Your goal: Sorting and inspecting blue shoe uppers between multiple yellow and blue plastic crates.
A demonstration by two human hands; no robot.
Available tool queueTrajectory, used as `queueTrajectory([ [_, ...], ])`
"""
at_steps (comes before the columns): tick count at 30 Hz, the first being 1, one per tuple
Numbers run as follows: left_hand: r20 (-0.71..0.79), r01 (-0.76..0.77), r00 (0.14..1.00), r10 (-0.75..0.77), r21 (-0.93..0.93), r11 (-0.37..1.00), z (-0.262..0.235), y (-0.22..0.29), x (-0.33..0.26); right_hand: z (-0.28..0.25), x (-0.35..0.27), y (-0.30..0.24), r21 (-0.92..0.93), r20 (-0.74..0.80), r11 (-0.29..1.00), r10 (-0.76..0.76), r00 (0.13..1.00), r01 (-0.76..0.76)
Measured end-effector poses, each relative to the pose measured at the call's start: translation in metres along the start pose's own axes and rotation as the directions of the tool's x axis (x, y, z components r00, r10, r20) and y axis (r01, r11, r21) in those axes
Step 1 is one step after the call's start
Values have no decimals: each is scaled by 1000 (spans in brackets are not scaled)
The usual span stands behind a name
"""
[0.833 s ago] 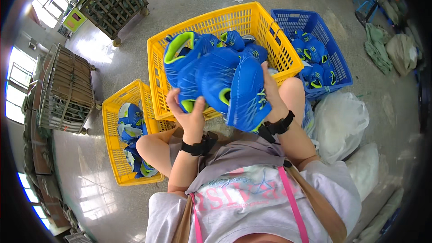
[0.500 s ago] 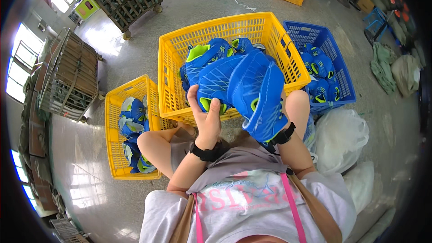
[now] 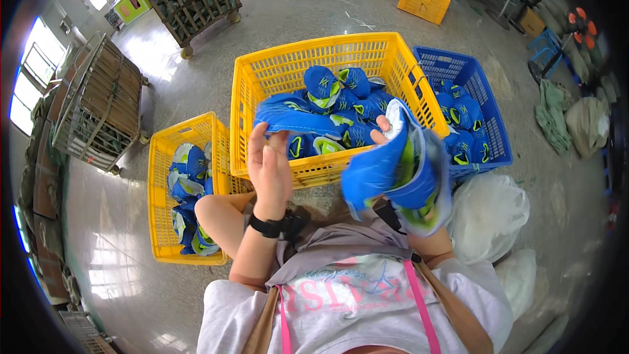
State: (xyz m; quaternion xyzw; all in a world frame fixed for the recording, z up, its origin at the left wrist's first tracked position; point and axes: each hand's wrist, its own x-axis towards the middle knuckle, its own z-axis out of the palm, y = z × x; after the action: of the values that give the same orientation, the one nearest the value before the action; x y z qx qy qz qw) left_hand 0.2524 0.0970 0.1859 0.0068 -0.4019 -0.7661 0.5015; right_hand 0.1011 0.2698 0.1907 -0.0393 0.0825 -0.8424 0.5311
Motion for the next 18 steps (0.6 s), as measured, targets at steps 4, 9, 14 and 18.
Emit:
queueTrajectory([
  [4, -54, 13, 999, 7, 362, 932, -21, 24, 18, -9, 6, 2, -218, 156, 976, 64, 986, -29],
  [9, 146, 36, 941, -305, 854, 519, -9, 92, 61, 53, -2, 18, -458, 201, 889, 91, 975, 12],
  [14, 133, 132, 828, -544, 898, 419, -18, 138, 86, 25, 66, 17, -782, 409, 543, 73, 910, 308],
  [18, 284, -277, 889, -358, 958, 73, -34, 201, 97, 25, 101, 29, -894, 14, 447, 102, 995, -34],
])
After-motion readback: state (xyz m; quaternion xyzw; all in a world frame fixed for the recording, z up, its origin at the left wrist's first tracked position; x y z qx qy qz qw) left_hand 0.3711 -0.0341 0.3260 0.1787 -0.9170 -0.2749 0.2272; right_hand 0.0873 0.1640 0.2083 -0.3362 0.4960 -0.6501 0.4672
